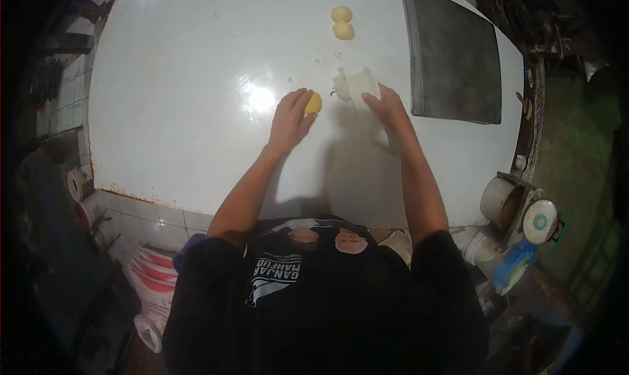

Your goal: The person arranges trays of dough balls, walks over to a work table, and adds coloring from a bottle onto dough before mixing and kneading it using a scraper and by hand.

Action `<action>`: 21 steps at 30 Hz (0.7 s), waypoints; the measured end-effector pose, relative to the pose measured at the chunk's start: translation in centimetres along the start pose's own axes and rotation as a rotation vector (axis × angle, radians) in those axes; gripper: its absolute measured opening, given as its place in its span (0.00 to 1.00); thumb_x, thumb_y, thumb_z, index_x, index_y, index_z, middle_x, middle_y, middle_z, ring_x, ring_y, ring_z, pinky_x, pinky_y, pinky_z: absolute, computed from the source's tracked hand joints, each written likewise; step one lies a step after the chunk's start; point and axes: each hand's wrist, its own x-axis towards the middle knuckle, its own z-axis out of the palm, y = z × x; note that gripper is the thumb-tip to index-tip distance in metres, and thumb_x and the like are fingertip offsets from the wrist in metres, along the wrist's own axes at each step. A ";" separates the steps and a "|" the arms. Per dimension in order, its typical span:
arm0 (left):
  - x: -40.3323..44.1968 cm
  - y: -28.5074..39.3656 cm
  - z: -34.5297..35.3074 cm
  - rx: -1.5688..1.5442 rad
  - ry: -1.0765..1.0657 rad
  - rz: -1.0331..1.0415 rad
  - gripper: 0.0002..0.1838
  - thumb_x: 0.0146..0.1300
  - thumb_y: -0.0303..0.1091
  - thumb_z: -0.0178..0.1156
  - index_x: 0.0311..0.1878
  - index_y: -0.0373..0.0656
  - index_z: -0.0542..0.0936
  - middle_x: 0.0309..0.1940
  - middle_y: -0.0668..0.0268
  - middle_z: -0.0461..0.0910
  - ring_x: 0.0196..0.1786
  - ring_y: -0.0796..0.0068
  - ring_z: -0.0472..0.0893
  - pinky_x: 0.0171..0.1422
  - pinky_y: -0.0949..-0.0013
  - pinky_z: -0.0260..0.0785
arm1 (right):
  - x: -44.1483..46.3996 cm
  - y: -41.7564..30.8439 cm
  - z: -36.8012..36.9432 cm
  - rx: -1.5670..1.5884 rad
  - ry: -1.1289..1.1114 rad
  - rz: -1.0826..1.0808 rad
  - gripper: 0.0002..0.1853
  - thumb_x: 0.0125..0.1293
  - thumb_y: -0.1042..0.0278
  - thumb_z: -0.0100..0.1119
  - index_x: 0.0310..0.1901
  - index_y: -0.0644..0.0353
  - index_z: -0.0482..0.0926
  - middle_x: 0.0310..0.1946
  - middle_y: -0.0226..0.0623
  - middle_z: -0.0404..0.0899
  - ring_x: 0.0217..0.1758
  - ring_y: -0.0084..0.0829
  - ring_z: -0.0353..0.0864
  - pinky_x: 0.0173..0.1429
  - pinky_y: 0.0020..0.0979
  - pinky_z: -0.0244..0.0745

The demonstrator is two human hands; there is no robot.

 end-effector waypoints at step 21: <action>-4.5 -1.0 -1.3 0.097 0.062 -0.035 0.37 0.68 0.36 0.69 0.77 0.38 0.69 0.75 0.48 0.70 0.78 0.43 0.67 0.82 0.48 0.62 | -2.6 -3.9 3.8 -0.450 0.290 -0.101 0.15 0.75 0.62 0.52 0.51 0.65 0.80 0.43 0.56 0.86 0.45 0.64 0.86 0.52 0.61 0.80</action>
